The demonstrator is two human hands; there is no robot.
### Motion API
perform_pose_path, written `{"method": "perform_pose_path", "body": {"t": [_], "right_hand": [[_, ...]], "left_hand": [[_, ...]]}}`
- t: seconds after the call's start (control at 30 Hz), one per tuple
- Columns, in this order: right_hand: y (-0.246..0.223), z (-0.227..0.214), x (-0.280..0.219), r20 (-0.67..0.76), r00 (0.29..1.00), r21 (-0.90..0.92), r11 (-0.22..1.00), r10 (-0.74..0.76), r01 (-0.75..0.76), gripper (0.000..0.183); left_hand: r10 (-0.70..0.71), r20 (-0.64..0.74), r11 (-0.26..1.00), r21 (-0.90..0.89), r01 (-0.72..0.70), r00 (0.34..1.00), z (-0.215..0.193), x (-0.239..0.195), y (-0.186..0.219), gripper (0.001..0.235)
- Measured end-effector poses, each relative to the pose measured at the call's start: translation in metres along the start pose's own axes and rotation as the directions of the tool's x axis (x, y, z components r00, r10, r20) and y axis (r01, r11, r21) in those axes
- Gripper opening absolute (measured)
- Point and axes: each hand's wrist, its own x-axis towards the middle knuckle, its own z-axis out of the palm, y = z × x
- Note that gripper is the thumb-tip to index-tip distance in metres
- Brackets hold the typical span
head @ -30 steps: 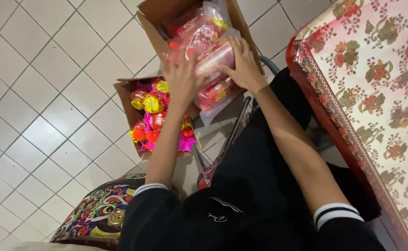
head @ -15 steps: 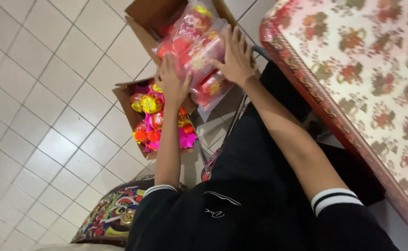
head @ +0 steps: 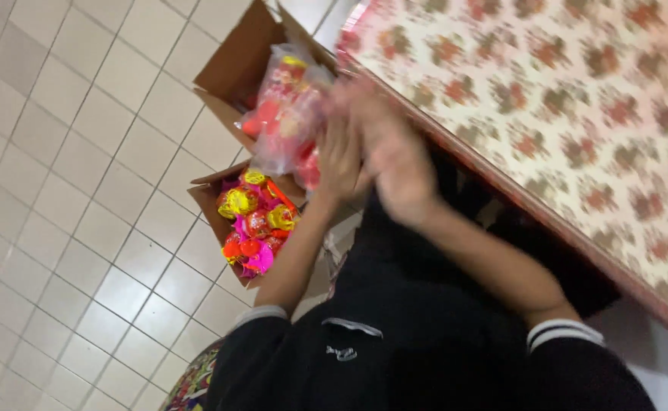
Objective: Assembling plastic components onto lanterns and packaging them into plastic bags.
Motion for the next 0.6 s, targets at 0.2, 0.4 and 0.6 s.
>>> {"method": "perform_pose_path", "body": {"t": [0.2, 0.4, 0.6], "right_hand": [[-0.188, -0.022, -0.038, -0.264, 0.91, -0.335, 0.915, -0.319, 0.223, 0.05], [-0.268, -0.109, -0.076, 0.069, 0.941, -0.998, -0.031, -0.33, 0.063, 0.038], [-0.294, -0.172, -0.077, 0.206, 0.958, -0.811, -0.583, -0.199, 0.053, 0.043]], "left_hand": [[0.029, -0.122, 0.992, -0.12, -0.044, 0.992, -0.022, 0.12, 0.067, 0.03], [-0.282, 0.247, 0.949, 0.214, 0.231, 0.927, -0.031, 0.195, 0.101, 0.057], [-0.248, 0.467, 0.745, 0.652, -0.141, 0.849, 0.007, 0.242, 0.154, 0.085]]}}
